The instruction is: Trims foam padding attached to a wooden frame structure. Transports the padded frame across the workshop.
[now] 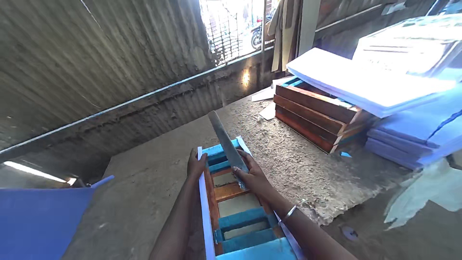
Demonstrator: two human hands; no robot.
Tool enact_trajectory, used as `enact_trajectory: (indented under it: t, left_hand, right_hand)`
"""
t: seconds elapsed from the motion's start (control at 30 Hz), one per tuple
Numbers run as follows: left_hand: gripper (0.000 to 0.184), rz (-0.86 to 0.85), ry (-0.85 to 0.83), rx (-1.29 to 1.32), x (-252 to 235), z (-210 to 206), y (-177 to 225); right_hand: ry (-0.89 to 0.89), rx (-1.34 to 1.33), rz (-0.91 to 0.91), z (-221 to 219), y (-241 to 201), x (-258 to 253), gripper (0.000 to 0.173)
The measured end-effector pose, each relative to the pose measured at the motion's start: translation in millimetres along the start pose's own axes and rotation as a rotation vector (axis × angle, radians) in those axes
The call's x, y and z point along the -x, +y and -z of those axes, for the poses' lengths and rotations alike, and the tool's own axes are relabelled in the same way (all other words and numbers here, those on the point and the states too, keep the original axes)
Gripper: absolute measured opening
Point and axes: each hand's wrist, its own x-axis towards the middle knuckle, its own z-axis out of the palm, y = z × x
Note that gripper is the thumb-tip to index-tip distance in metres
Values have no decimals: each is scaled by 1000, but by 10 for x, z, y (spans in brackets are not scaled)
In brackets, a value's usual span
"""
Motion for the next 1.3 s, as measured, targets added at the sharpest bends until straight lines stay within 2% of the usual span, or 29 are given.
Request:
enact_trajectory:
  t: [0.07,0.13,0.2,0.27,0.33,0.43,0.47,0.53,0.6,0.67,0.83,0.9,0.97,1.2,1.3]
  left_hand:
    - [77,-3,21,-189,-242,2,49]
    - [64,9,54,-312,-355,-18,112]
    - [49,19,95,-352,-346,-30,140]
    - [42,47,131,-334,-392,-15,78]
    - [40,80,145,-253,-482,24,-42]
    - [42,104,134,-41,-554,51,-157]
    - [46,87,121,-36,-556,51,-135]
    - [52,18,75,-208,-551,56,-31]
    - [58,-22,44,-392,-553,62,66]
    - [52,3,40,-468,-603,60,115]
    - [40,-15,79,-478,-586,37,91]
    - [39,-35,101,-475,-575,45,81]
    - [35,-48,137,-467,-579,40,42]
    - [33,-57,159,-455,-581,22,38]
    - [34,-73,160,-443,-576,6,20]
  right_hand:
    - [-43,-164,-63,-108,-31,-45,55]
    - [-72,-229,-52,-139,-38,-75,51]
    - [-50,-139,54,-113,-76,-86,46]
    - [-5,-43,132,-68,-120,-156,45]
    - [42,-35,108,-52,-61,-272,45]
    - [111,19,-57,-88,167,-398,48]
    - [101,94,-120,-126,212,-436,50]
    - [56,263,-185,-240,220,-508,51]
    - [27,376,-174,-375,259,-617,51]
    - [19,430,-175,-515,297,-746,52]
    - [-10,477,-218,-772,385,-981,56]
    - [-13,520,-204,-856,423,-1078,68]
    - [-15,535,-198,-914,456,-1149,70]
    - [-60,608,-200,-779,419,-879,62]
    - [-60,585,-180,-758,435,-989,57]
